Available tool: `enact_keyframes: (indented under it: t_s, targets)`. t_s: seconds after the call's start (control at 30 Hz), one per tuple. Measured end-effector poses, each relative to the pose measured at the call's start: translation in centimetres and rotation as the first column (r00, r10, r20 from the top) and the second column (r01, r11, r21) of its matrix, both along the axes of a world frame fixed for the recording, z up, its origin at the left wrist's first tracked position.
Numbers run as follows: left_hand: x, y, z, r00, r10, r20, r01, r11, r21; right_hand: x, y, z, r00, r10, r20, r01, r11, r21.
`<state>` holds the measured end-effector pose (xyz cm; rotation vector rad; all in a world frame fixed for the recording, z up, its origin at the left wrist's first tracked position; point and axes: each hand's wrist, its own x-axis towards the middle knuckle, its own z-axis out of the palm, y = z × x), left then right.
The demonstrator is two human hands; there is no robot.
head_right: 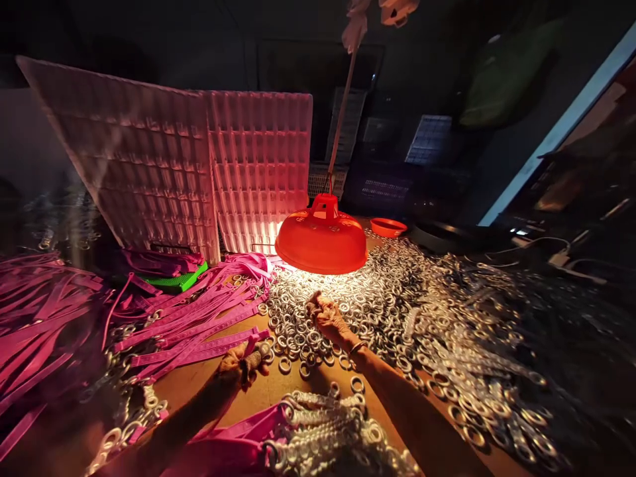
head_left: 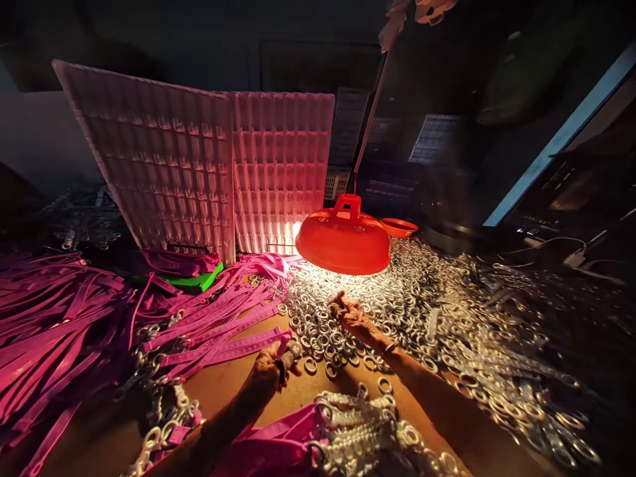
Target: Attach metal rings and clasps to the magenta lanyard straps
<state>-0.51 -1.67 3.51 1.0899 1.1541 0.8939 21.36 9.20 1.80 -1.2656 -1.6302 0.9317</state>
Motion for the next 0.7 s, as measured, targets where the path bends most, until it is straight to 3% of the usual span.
enact_keyframes:
  t_s: [0.13, 0.3, 0.4, 0.6, 0.7]
  targets:
    - [0.7, 0.3, -0.7, 0.999, 0.032, -0.015, -0.03, 0.994, 0.104, -2.2, -4.1, -0.4, 0.994, 0.105, 0.014, -0.105, 0.994, -0.017]
    - [1.3, -0.1, 0.9, 0.998, 0.055, 0.01, -0.056, 0.992, 0.116, -5.0, -6.7, 0.3, 0.991, 0.097, 0.087, -0.105, 0.991, 0.082]
    - [1.6, 0.1, 1.1, 0.998, 0.03, 0.06, -0.038, 0.992, 0.124, -6.3, -7.4, 0.7, 0.992, 0.122, 0.042, -0.123, 0.992, 0.039]
    - [1.5, 1.2, -1.0, 0.992, 0.037, 0.124, -0.057, 0.986, 0.159, -6.9, -7.5, 0.0, 0.962, 0.186, -0.201, -0.214, 0.968, -0.129]
    - [1.2, 1.5, -1.3, 0.995, 0.016, 0.102, -0.03, 0.991, 0.131, -6.6, -7.2, -0.8, 0.942, 0.235, -0.239, -0.286, 0.935, -0.21]
